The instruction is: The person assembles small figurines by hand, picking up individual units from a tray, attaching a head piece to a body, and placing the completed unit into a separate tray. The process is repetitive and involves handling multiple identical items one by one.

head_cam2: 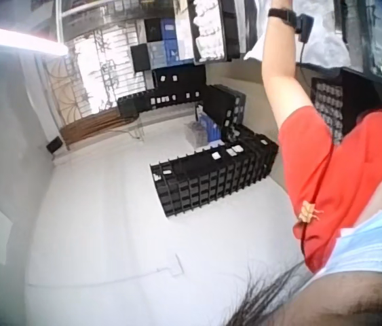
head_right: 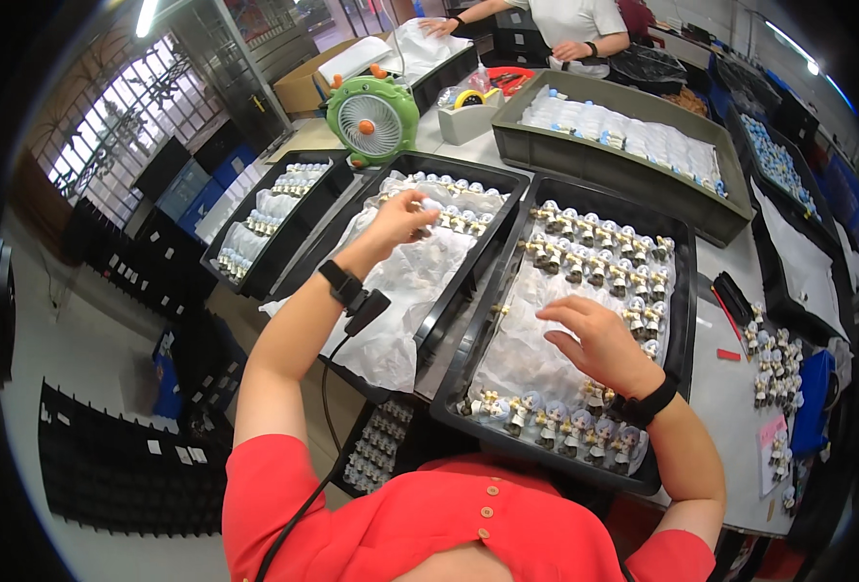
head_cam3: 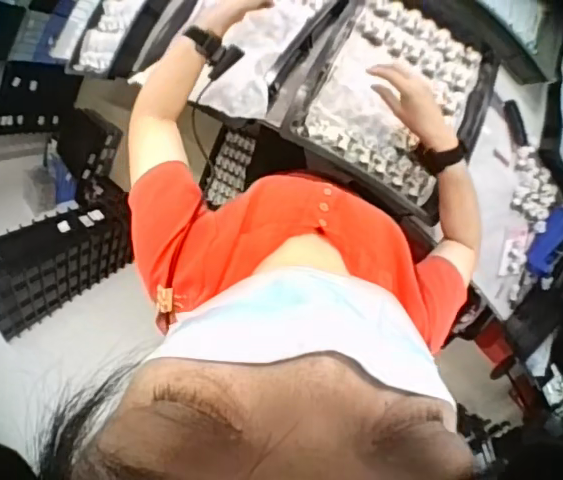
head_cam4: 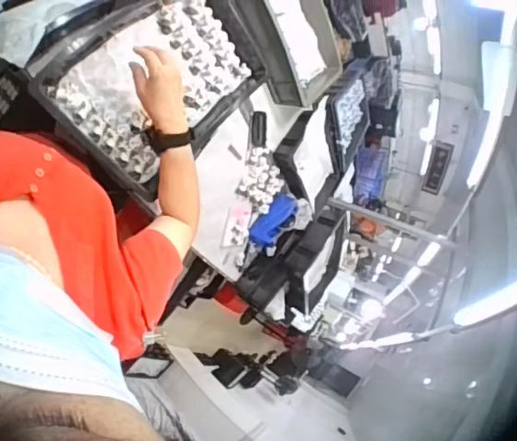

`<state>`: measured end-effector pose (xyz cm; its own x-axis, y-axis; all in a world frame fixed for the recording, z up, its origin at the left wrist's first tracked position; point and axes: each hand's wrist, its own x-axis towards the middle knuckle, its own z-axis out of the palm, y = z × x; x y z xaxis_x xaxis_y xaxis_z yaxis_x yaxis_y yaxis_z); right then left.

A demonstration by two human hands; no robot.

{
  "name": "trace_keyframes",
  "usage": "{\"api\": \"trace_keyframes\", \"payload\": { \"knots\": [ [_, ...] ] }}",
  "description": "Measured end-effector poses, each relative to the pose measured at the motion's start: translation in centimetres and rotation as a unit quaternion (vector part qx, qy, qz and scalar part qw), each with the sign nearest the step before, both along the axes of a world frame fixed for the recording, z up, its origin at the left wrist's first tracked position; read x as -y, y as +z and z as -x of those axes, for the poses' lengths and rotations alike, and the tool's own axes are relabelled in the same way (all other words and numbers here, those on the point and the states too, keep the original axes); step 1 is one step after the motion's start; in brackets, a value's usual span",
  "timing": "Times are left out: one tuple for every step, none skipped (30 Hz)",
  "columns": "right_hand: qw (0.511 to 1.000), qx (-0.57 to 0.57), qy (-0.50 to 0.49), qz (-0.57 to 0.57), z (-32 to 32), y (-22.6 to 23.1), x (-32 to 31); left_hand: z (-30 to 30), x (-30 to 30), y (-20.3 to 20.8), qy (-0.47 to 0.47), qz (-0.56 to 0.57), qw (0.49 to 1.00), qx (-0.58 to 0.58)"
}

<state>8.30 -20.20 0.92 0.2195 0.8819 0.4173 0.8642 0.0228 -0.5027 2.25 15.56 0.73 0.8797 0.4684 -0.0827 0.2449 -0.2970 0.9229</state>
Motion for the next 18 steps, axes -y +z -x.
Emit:
{"api": "trace_keyframes", "payload": {
  "knots": [
    [1.0, 0.007, 0.002, -0.01, 0.1, -0.2, -0.2, -0.2, -0.8, -1.5, -0.005, -0.063, 0.998, -0.004],
    [1.0, -0.008, 0.0, 0.006, 0.1, -0.3, 0.0, -0.4, -0.3, -1.9, -0.017, -0.121, 0.992, -0.011],
    [0.999, -0.024, -0.001, 0.021, 0.2, -0.2, 0.1, -0.3, 0.0, -2.1, -0.055, -0.126, 0.988, -0.07],
    [0.999, -0.039, -0.002, 0.037, 0.2, -0.1, 0.2, -0.1, 0.3, -2.2, -0.092, -0.129, 0.979, -0.13],
    [0.998, -0.052, -0.006, 0.026, 0.3, -0.1, 0.1, 0.4, 1.0, -1.9, -0.131, -0.133, 0.964, -0.19],
    [0.998, -0.063, -0.01, 0.029, 0.2, -0.1, 0.1, 1.1, 1.9, -2.0, -0.149, -0.173, 0.95, -0.213],
    [0.997, -0.073, -0.014, 0.031, 0.1, -0.2, 0.3, 1.3, 2.5, -2.8, -0.167, -0.194, 0.938, -0.232],
    [0.996, -0.083, -0.016, 0.03, 0.1, -0.2, 0.2, 1.6, 2.7, -3.5, -0.182, -0.217, 0.926, -0.25],
    [0.996, -0.079, -0.015, 0.024, 0.0, -0.3, 0.1, 1.9, 2.8, -4.4, -0.185, -0.266, 0.92, -0.219],
    [0.996, -0.081, -0.015, 0.023, 0.0, -0.3, 0.1, 2.1, 2.6, -4.7, -0.197, -0.29, 0.911, -0.219],
    [0.996, -0.082, -0.019, 0.023, 0.0, -0.2, 0.1, 2.0, 2.6, -4.6, -0.211, -0.315, 0.9, -0.217],
    [0.996, -0.083, -0.024, 0.022, -0.1, -0.2, 0.1, 2.0, 2.7, -4.3, -0.225, -0.338, 0.888, -0.214],
    [0.996, -0.085, -0.027, 0.021, -0.1, -0.2, 0.1, 2.0, 2.5, -3.9, -0.219, -0.311, 0.897, -0.226],
    [0.996, -0.086, -0.031, 0.021, -0.1, -0.2, 0.1, 1.9, 2.6, -3.2, -0.205, -0.309, 0.906, -0.205],
    [0.995, -0.088, -0.036, 0.021, -0.1, -0.2, 0.2, 1.7, 2.7, -2.6, -0.19, -0.307, 0.914, -0.185],
    [0.995, -0.089, -0.038, 0.024, -0.2, -0.2, 0.3, 1.5, 2.8, -2.0, -0.175, -0.305, 0.922, -0.164],
    [0.995, -0.089, -0.038, 0.027, -0.2, -0.1, 0.3, 1.4, 3.0, -1.5, -0.161, -0.301, 0.929, -0.144],
    [0.995, -0.09, -0.038, 0.03, -0.3, -0.1, 0.3, 1.2, 3.0, -2.0, -0.163, -0.313, 0.925, -0.141]
  ]
}}
